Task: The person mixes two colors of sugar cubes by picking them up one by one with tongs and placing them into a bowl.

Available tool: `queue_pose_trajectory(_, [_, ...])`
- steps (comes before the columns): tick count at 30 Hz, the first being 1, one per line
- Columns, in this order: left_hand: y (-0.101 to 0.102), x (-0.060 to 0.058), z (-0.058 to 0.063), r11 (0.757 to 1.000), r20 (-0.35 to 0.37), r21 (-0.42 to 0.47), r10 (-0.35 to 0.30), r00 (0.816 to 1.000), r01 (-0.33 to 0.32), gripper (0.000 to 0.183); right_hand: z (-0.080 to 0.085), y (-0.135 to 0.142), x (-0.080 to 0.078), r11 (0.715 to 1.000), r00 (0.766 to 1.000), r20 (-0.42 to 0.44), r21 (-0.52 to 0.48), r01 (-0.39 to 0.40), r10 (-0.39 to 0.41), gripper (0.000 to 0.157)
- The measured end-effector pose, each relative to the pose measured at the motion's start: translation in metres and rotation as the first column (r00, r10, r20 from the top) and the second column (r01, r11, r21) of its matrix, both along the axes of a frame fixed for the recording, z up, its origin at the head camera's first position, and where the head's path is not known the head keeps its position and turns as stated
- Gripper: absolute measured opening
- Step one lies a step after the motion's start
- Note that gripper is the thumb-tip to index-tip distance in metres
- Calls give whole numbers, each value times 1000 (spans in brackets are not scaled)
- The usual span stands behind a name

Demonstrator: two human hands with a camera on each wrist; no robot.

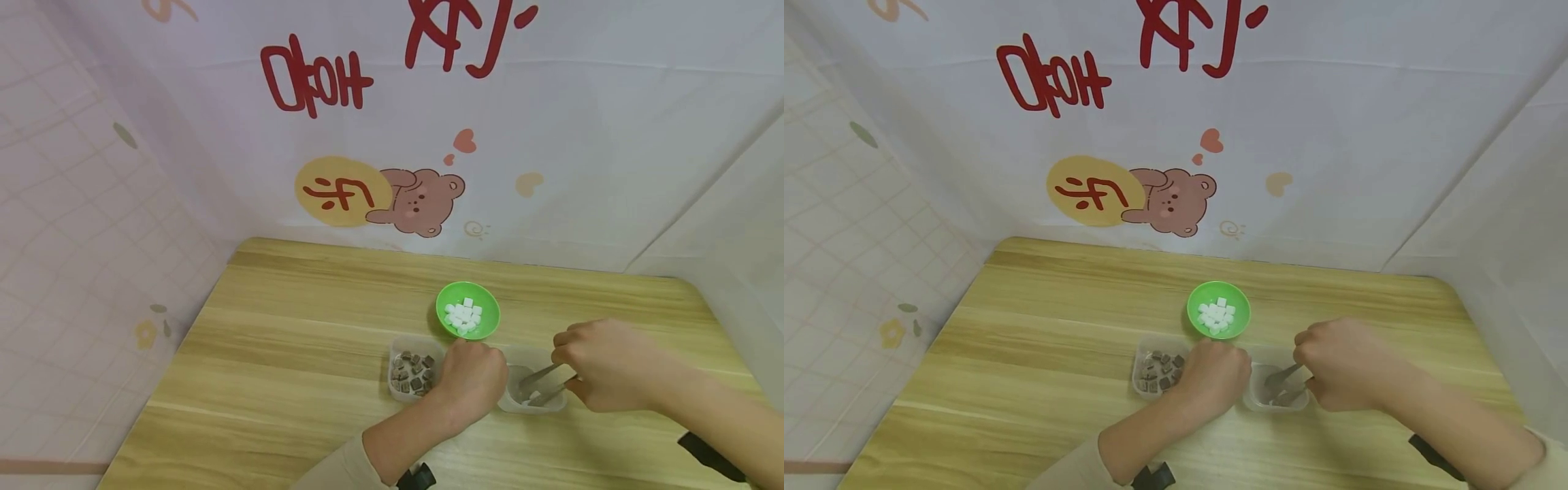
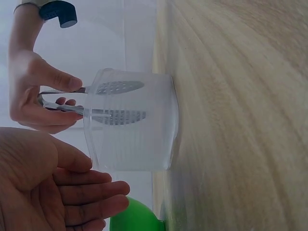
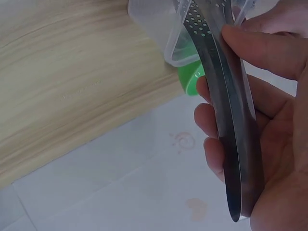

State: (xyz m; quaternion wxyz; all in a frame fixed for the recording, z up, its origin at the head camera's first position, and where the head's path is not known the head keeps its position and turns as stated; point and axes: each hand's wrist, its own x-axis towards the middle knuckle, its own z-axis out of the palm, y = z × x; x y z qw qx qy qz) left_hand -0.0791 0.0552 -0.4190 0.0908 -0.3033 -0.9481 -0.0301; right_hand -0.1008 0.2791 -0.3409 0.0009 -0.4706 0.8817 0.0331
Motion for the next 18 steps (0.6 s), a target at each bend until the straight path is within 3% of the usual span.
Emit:
queue_pose_trajectory(6, [0,0,-1,1000,-2,-1,11,1000,-11,50,-6,-9,0,999,1000,6,36,-3,3,28])
queue_pose_trajectory(18, [0,0,0,999,13,30,14,1000,-15,51,-19,-7,1,993,991,-65,48,-110,113,31])
